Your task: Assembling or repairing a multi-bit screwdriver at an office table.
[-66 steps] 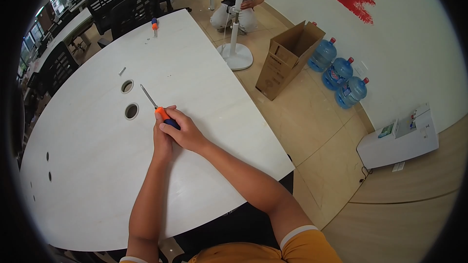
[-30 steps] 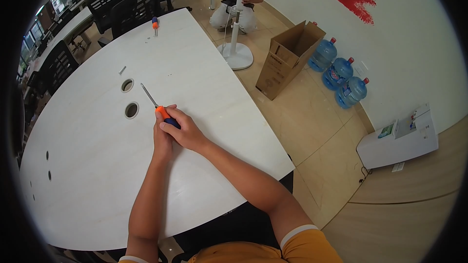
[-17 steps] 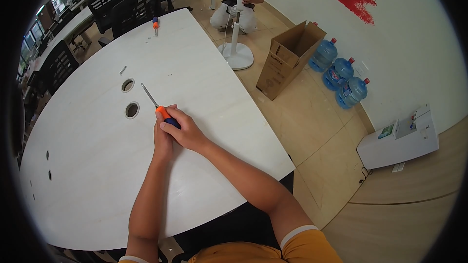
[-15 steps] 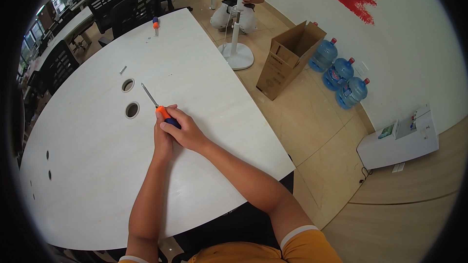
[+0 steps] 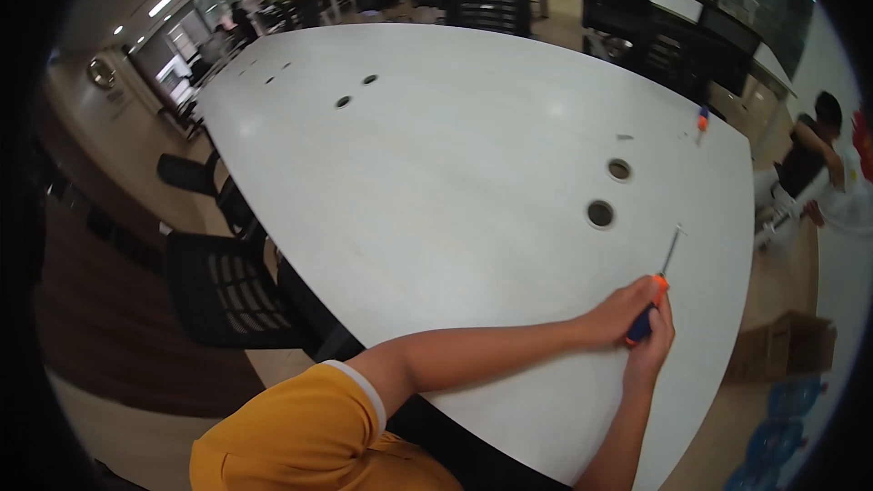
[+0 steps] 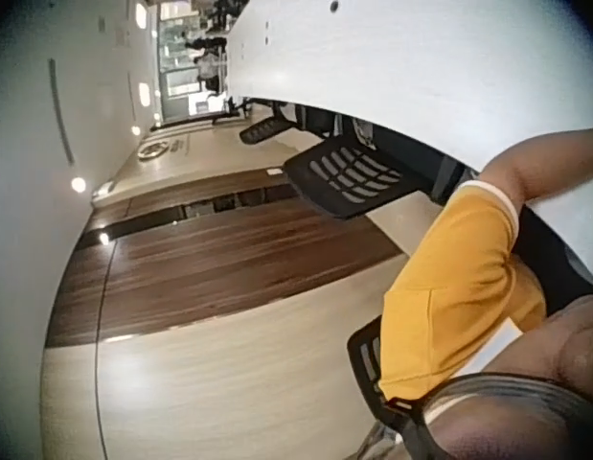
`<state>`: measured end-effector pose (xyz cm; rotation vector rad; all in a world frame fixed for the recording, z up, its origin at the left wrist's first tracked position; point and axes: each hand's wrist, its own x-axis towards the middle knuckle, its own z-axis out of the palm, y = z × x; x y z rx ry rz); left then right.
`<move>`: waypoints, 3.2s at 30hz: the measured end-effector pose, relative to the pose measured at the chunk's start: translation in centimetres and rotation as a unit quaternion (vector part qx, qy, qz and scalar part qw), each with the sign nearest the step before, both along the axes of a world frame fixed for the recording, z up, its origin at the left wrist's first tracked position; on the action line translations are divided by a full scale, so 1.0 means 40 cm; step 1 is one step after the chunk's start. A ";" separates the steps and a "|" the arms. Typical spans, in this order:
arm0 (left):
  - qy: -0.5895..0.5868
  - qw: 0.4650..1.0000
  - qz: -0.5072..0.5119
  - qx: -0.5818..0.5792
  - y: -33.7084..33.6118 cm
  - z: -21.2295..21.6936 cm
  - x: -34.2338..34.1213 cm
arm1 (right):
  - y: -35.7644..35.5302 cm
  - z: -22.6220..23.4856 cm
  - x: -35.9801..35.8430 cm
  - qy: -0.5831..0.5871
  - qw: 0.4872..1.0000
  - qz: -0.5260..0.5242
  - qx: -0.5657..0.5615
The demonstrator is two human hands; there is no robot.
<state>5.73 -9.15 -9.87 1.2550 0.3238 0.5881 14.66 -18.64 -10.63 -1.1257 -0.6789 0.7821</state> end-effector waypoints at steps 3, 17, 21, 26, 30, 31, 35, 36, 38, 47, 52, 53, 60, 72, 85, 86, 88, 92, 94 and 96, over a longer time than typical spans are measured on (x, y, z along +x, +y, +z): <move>0.008 1.000 0.002 -0.007 0.012 0.010 -0.042 | 0.016 -0.005 -0.029 0.010 0.999 0.027 0.013; -0.031 0.999 0.039 -0.011 0.002 0.010 -0.031 | 0.019 0.040 -0.047 -0.051 0.998 -0.013 -0.022; -0.037 0.998 0.053 -0.012 0.001 0.000 -0.026 | 0.018 0.032 -0.040 -0.075 0.996 0.001 -0.051; -0.019 0.999 0.038 -0.012 0.015 -0.013 -0.022 | 0.025 0.049 -0.059 -0.102 0.993 -0.004 -0.061; -0.001 0.999 0.030 -0.015 0.008 0.011 -0.027 | 0.013 0.043 -0.043 -0.121 0.989 -0.010 -0.088; -0.001 0.999 0.031 -0.016 0.009 0.008 -0.028 | 0.014 0.044 -0.045 -0.122 0.989 -0.008 -0.088; -0.004 0.999 0.041 -0.004 0.013 -0.006 -0.019 | 0.014 0.047 -0.041 -0.109 0.989 0.002 -0.096; -0.007 0.999 0.044 0.001 0.013 -0.009 -0.016 | 0.014 0.046 -0.039 -0.112 0.989 0.005 -0.098; -0.010 0.999 0.044 -0.004 0.015 -0.020 -0.008 | 0.015 0.047 -0.041 -0.115 0.989 0.007 -0.088; -0.079 0.994 0.037 -0.064 0.011 -0.011 -0.016 | 0.009 0.066 -0.056 -0.214 0.976 0.027 -0.028; -0.114 0.983 0.074 -0.124 0.013 -0.017 -0.019 | 0.010 0.073 -0.074 -0.264 0.964 0.001 -0.019; -0.103 0.988 0.062 -0.099 0.021 -0.028 -0.022 | 0.009 0.080 -0.075 -0.191 0.981 -0.003 -0.016; -0.096 0.988 0.056 -0.103 0.009 -0.002 -0.019 | 0.000 0.080 -0.026 0.086 0.991 -0.042 0.093; -0.081 0.995 -0.025 -0.050 0.019 -0.037 -0.007 | -0.006 0.045 0.066 0.268 0.946 -0.152 0.100; -0.072 0.979 0.110 -0.156 0.024 0.018 -0.023 | -0.008 0.141 -0.045 0.067 0.991 0.102 -0.048; -0.103 0.966 0.161 -0.173 0.032 -0.006 -0.012 | -0.007 0.154 -0.047 0.068 0.991 0.105 -0.047; -0.090 0.970 0.142 -0.176 0.031 0.002 -0.016 | -0.013 0.175 -0.031 0.217 0.972 0.080 -0.030; -0.102 0.962 0.155 -0.198 0.032 0.011 -0.013 | -0.013 0.175 -0.017 0.305 0.950 0.067 0.002; -0.098 0.964 0.152 -0.196 0.040 0.008 -0.018 | -0.012 0.178 -0.019 0.325 0.944 0.054 0.022; -0.094 0.965 0.147 -0.194 0.041 0.010 -0.023 | -0.013 0.157 -0.007 0.311 0.950 0.032 0.022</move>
